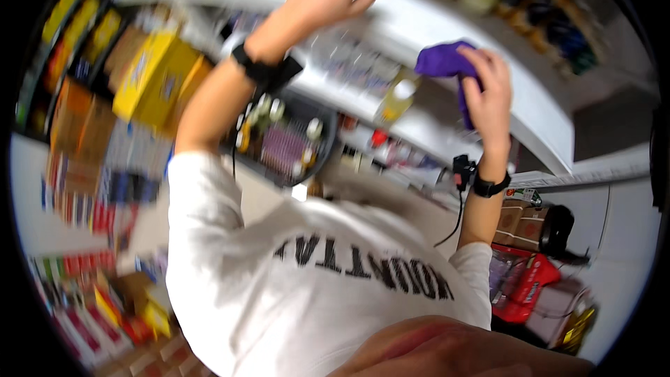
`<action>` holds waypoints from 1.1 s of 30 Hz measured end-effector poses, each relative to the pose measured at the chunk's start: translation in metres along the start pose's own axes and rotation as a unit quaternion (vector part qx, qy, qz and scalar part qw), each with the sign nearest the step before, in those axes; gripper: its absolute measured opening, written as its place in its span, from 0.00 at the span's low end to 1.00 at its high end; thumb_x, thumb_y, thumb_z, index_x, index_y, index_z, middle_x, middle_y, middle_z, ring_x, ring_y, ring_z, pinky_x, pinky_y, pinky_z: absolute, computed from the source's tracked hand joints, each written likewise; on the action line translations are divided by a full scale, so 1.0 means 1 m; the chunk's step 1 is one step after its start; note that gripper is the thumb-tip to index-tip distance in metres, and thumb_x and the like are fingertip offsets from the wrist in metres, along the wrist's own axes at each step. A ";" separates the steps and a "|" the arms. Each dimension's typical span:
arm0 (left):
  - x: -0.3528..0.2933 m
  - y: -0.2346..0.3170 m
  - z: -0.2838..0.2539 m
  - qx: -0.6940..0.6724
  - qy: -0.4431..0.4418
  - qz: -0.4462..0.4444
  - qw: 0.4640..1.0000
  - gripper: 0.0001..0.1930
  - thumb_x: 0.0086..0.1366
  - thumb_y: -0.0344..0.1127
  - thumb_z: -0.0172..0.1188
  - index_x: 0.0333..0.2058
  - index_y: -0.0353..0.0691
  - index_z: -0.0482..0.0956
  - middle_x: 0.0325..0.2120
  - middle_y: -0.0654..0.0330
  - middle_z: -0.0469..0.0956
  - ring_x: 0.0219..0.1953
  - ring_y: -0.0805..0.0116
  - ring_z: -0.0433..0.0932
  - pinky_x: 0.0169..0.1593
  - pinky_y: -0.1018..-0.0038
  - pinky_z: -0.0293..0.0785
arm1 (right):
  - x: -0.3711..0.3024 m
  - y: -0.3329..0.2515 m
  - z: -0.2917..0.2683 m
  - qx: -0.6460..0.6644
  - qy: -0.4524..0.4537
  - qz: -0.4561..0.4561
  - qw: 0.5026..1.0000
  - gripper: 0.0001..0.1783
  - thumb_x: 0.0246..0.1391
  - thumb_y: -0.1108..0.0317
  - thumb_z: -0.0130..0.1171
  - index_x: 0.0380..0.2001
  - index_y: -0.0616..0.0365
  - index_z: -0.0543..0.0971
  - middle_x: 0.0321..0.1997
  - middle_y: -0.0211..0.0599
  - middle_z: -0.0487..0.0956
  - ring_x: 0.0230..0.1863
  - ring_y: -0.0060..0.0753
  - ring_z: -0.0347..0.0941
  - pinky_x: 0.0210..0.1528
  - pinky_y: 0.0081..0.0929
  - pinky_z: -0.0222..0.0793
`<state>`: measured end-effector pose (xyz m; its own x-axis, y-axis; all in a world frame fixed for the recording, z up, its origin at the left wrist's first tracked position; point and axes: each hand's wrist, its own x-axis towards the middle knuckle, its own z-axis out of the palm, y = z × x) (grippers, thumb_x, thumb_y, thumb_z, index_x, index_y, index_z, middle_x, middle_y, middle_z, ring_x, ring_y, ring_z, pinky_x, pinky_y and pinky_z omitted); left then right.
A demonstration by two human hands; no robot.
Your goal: The person takes bottles from a black basket, wipes them with a purple cloth, and places them on a white shelf. They repeat this process for multiple bottles, arranging them in rows on the shelf.
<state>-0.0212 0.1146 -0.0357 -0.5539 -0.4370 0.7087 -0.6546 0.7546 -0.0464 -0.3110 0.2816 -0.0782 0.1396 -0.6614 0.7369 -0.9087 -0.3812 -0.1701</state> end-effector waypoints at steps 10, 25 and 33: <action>-0.199 -0.106 -0.026 -0.028 -0.140 -0.286 0.947 0.13 0.66 0.44 0.62 0.35 0.38 0.82 0.27 0.47 0.81 0.34 0.44 0.81 0.40 0.55 0.77 | -0.005 -0.106 0.142 0.223 -0.173 -0.158 0.946 0.25 0.42 0.78 0.65 0.48 0.50 0.87 0.50 0.43 0.81 0.49 0.49 0.77 0.52 0.40 0.75; -0.520 -0.242 0.157 -0.130 -0.587 -0.534 0.594 0.25 0.67 0.49 0.60 0.56 0.39 0.81 0.57 0.45 0.80 0.59 0.45 0.79 0.59 0.56 0.75 | -0.054 -0.136 0.238 0.202 -0.434 -0.016 0.878 0.28 0.45 0.79 0.65 0.53 0.47 0.84 0.56 0.39 0.79 0.56 0.49 0.75 0.57 0.42 0.74; -0.582 -0.250 0.194 -0.093 -0.678 -0.521 0.511 0.26 0.66 0.45 0.56 0.58 0.37 0.80 0.62 0.49 0.76 0.64 0.47 0.75 0.62 0.55 0.73 | -0.056 -0.139 0.268 0.180 -0.465 0.021 0.867 0.28 0.44 0.78 0.65 0.52 0.47 0.84 0.56 0.42 0.79 0.55 0.52 0.76 0.57 0.43 0.74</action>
<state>0.3652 0.0852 -0.5734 0.1159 -0.4912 -0.8633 -0.9669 -0.2546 0.0150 -0.0875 0.1982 -0.2707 0.5183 -0.8502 -0.0923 -0.7621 -0.4102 -0.5009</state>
